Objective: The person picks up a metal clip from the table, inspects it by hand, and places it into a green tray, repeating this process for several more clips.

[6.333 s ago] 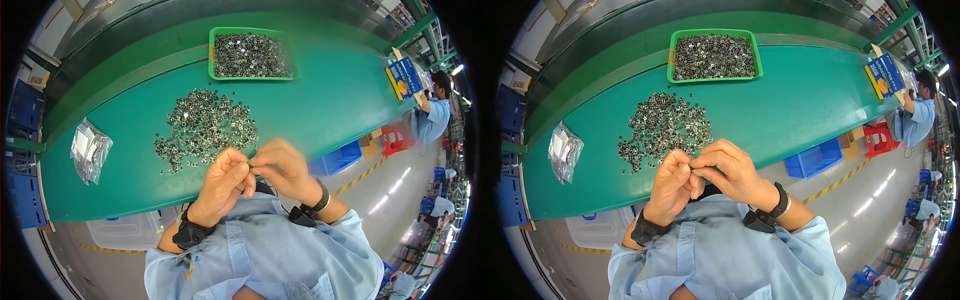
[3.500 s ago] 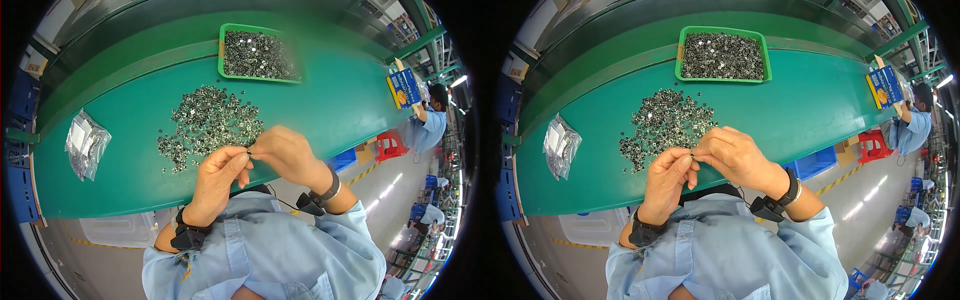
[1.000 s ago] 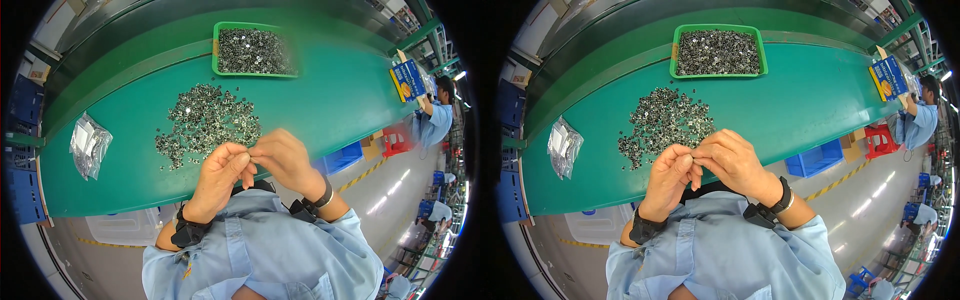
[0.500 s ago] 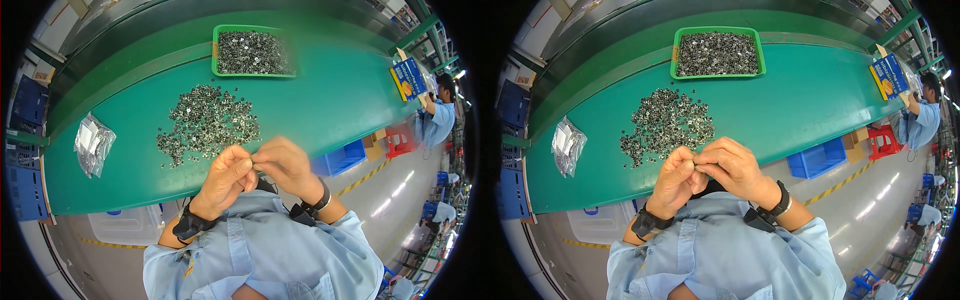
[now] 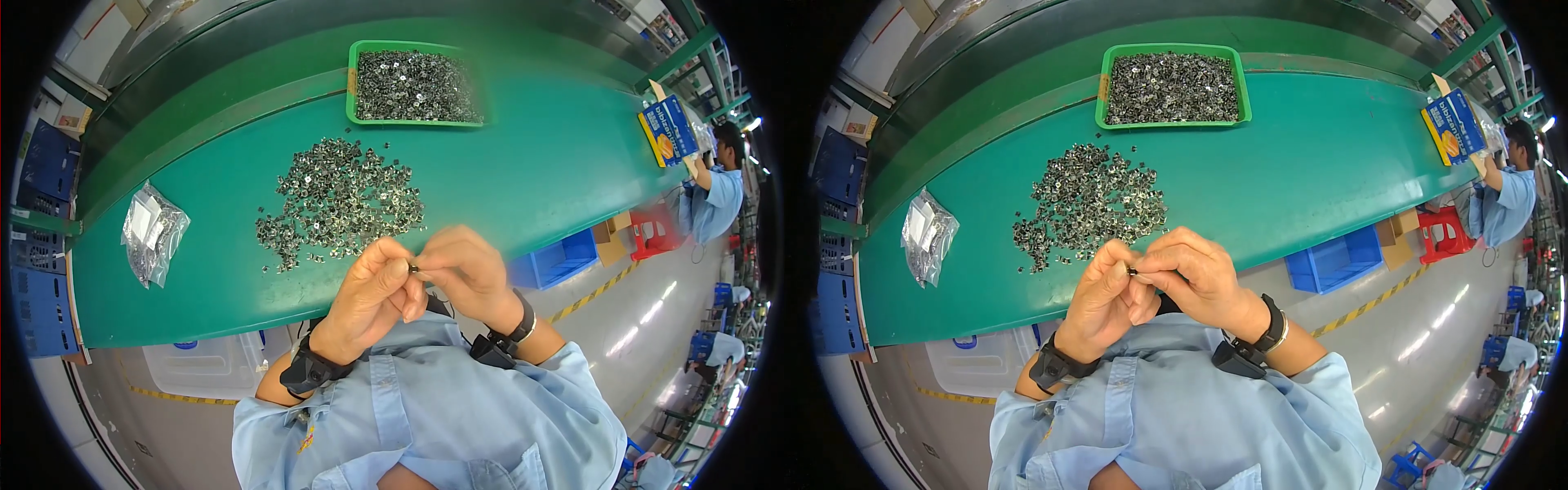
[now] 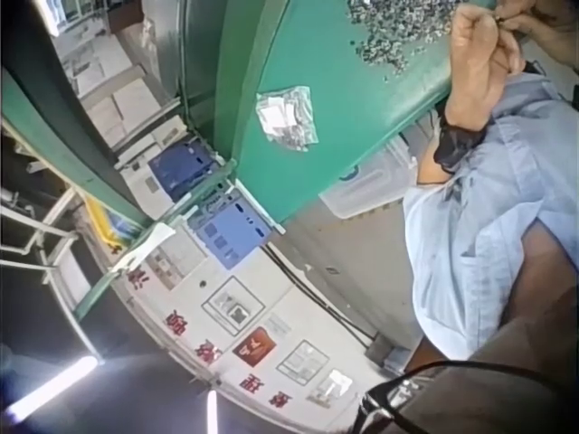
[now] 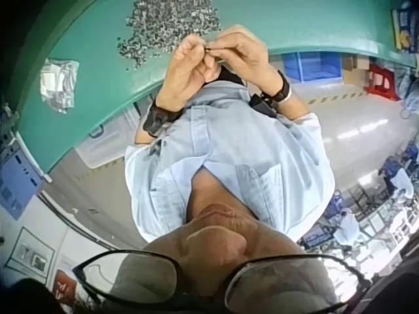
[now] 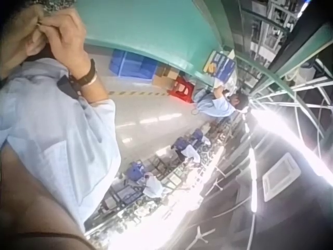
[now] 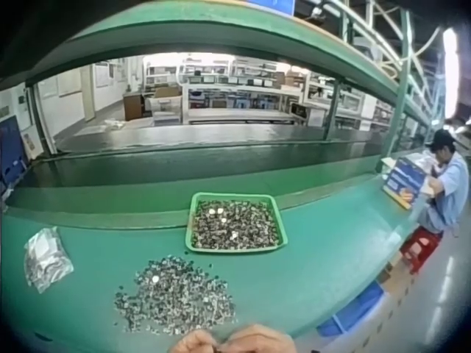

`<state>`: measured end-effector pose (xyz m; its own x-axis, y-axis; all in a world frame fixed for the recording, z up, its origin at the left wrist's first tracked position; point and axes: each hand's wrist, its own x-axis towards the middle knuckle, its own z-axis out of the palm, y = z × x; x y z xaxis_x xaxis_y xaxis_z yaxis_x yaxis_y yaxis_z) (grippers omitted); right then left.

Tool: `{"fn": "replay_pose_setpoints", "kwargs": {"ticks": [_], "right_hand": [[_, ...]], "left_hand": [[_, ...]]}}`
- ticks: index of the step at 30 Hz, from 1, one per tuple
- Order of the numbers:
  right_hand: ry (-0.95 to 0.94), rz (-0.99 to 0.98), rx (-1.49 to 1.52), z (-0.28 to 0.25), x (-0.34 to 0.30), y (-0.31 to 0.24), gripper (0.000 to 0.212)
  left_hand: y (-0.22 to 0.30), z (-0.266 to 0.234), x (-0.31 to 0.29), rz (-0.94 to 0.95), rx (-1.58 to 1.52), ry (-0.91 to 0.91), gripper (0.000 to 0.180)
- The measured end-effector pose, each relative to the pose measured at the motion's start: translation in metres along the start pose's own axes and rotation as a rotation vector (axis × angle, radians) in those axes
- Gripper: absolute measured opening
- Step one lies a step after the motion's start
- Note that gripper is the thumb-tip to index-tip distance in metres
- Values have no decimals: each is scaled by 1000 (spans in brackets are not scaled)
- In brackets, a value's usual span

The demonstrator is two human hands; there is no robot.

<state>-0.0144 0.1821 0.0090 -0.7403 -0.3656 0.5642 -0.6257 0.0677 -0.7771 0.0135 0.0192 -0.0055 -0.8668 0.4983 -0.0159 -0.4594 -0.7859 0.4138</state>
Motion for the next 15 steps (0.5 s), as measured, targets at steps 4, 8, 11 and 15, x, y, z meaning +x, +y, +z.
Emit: {"fn": "replay_pose_setpoints", "kwargs": {"ticks": [4, 8, 11, 15], "right_hand": [[-32, -12, -27, -1, 4, -1, 17], [-65, 0, -65, -2, 8, -4, 16], [-85, 6, -97, -3, 8, -3, 15], [-93, 8, -112, -3, 7, 2, 14]], "left_hand": [[2, -1, 0, 7, 47, -5, 14], [10, 1, -1, 12, 176, 58, 13], [15, 1, -3, -20, 243, 99, 11], [16, 3, -2, 0, 399, 169, 12]]}}
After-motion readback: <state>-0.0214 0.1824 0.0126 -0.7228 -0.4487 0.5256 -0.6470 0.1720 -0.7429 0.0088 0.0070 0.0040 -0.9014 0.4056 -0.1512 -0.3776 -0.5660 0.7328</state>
